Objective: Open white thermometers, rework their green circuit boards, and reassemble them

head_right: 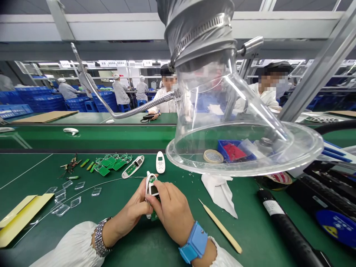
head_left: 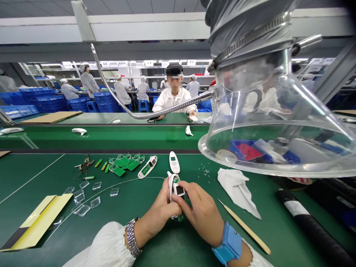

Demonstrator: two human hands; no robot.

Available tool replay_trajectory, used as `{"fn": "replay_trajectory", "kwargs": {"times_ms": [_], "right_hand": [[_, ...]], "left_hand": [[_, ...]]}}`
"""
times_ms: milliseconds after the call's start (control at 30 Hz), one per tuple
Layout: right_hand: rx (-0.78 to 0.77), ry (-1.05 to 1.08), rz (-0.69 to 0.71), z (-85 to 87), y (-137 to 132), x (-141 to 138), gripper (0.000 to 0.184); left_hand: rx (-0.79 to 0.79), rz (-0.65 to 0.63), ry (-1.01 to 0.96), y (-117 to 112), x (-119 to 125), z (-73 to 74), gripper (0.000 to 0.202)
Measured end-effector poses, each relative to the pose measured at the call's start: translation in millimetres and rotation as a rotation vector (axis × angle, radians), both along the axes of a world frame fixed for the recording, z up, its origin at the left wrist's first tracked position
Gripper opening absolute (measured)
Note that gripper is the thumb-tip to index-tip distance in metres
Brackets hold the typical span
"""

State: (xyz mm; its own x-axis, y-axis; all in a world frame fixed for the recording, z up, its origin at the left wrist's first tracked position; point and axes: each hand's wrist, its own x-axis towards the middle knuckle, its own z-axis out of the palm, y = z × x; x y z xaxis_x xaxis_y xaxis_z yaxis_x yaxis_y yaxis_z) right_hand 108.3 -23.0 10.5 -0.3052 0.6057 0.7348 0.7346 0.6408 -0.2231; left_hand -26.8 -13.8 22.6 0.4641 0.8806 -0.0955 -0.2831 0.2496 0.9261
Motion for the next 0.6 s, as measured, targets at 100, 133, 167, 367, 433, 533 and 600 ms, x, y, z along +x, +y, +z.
{"fn": "replay_trajectory", "kwargs": {"times_ms": [100,133,167,367,433,533,600], "right_hand": [[0.034,-0.056,-0.026,1.6,0.6,-1.4,0.022],[0.041,-0.065,-0.033,1.9,0.8,-1.9,0.023],[0.045,-0.069,-0.038,2.0,0.9,-2.4,0.024],[0.017,-0.033,-0.04,1.1,-0.1,-2.7,0.024],[0.003,-0.026,-0.034,0.7,-0.3,-2.3,0.024],[-0.005,-0.009,-0.023,-0.6,0.5,-1.5,0.023],[-0.005,0.003,-0.018,-2.2,1.5,-0.8,0.024]], "left_hand": [[-0.037,-0.04,0.023,0.6,-0.7,1.2,0.058],[-0.045,-0.044,0.02,0.5,-0.3,1.4,0.055],[-0.047,-0.046,0.015,0.3,0.2,1.6,0.052],[-0.019,-0.04,0.016,-0.5,2.3,1.7,0.046],[-0.015,-0.041,0.026,-0.3,1.9,1.8,0.047],[-0.018,-0.057,0.026,-0.2,1.3,1.7,0.048],[-0.021,-0.066,0.018,0.4,1.2,1.0,0.047]]}}
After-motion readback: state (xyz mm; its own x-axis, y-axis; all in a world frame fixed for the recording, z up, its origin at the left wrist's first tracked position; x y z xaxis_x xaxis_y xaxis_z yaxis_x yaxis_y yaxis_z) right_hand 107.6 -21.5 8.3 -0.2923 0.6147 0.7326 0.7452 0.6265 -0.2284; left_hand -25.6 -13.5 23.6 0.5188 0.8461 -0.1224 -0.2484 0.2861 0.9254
